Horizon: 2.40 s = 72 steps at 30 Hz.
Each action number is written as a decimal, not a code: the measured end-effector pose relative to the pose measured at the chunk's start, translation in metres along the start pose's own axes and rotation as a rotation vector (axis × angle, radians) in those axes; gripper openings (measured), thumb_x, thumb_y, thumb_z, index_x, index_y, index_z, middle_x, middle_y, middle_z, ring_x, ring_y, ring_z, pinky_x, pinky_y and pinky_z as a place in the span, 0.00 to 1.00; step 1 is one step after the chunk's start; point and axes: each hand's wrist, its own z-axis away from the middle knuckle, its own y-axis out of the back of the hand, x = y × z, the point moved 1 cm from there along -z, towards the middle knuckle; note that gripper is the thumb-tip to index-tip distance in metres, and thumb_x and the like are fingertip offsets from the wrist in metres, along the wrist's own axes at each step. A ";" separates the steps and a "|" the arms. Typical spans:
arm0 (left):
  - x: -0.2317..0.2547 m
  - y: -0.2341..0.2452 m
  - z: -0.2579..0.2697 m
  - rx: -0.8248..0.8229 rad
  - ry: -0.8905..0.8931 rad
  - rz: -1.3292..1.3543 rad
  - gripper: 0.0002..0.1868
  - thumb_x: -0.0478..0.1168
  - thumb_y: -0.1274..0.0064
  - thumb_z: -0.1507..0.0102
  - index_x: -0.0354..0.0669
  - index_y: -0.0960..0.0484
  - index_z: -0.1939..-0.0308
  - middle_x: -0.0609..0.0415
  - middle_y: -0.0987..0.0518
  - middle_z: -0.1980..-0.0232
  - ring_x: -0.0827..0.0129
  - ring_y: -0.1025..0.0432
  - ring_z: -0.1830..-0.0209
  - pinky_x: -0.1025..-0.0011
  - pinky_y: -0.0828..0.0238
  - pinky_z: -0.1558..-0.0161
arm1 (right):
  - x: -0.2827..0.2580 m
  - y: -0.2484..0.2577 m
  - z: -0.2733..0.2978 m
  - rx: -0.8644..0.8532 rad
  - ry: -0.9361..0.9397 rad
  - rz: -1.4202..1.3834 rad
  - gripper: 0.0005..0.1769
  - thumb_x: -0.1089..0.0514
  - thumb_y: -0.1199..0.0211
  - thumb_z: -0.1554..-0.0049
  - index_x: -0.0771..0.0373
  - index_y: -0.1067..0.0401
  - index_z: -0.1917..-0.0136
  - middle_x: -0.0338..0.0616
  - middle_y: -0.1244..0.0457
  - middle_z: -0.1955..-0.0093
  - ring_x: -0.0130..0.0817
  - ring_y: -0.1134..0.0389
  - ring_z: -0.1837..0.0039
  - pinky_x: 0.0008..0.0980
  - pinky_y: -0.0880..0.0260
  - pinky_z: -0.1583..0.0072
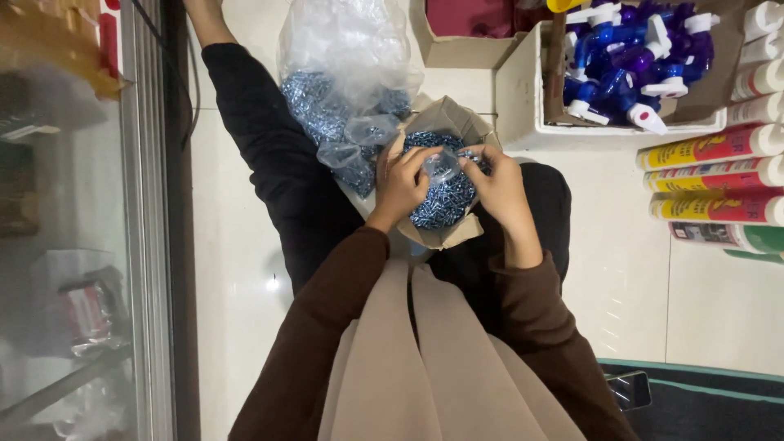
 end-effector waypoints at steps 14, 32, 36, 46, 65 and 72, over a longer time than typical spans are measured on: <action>0.010 0.004 -0.002 0.027 0.006 0.055 0.29 0.24 0.59 0.41 0.48 0.18 0.40 0.51 0.20 0.51 0.52 0.24 0.50 0.61 0.27 0.46 | -0.023 0.002 0.012 0.059 0.008 -0.013 0.12 0.58 0.37 0.38 0.56 0.21 0.41 0.57 0.30 0.53 0.54 0.29 0.43 0.47 0.30 0.44; 0.011 0.003 -0.002 0.033 -0.023 0.040 0.29 0.23 0.59 0.42 0.46 0.19 0.40 0.51 0.20 0.52 0.51 0.23 0.51 0.63 0.26 0.49 | -0.039 0.007 0.014 0.004 0.029 -0.034 0.16 0.62 0.45 0.36 0.59 0.23 0.38 0.54 0.30 0.57 0.51 0.29 0.48 0.49 0.31 0.44; 0.012 0.002 -0.004 0.036 -0.042 0.042 0.28 0.23 0.59 0.42 0.44 0.19 0.41 0.49 0.20 0.51 0.50 0.24 0.50 0.62 0.26 0.48 | -0.027 0.009 0.009 0.040 0.087 -0.078 0.11 0.62 0.41 0.35 0.66 0.26 0.41 0.53 0.30 0.56 0.49 0.29 0.47 0.48 0.32 0.42; -0.002 -0.004 0.000 0.055 -0.034 0.038 0.26 0.24 0.59 0.41 0.41 0.19 0.42 0.47 0.20 0.51 0.50 0.24 0.51 0.62 0.26 0.48 | -0.039 0.009 0.005 0.001 0.129 -0.001 0.10 0.58 0.36 0.36 0.60 0.23 0.41 0.52 0.32 0.58 0.49 0.29 0.49 0.48 0.31 0.46; 0.004 0.000 -0.001 0.028 -0.015 0.050 0.30 0.23 0.60 0.43 0.46 0.18 0.40 0.51 0.20 0.51 0.50 0.24 0.50 0.62 0.26 0.48 | -0.007 -0.020 -0.006 -0.064 0.147 -0.705 0.19 0.71 0.60 0.32 0.73 0.44 0.29 0.64 0.40 0.31 0.52 0.38 0.27 0.45 0.36 0.30; 0.010 0.003 -0.002 0.031 -0.017 0.053 0.29 0.23 0.60 0.42 0.46 0.18 0.41 0.50 0.20 0.52 0.50 0.23 0.52 0.62 0.25 0.49 | -0.016 -0.019 -0.002 -0.065 0.191 -0.622 0.18 0.70 0.60 0.32 0.73 0.42 0.30 0.63 0.39 0.32 0.51 0.39 0.27 0.46 0.39 0.29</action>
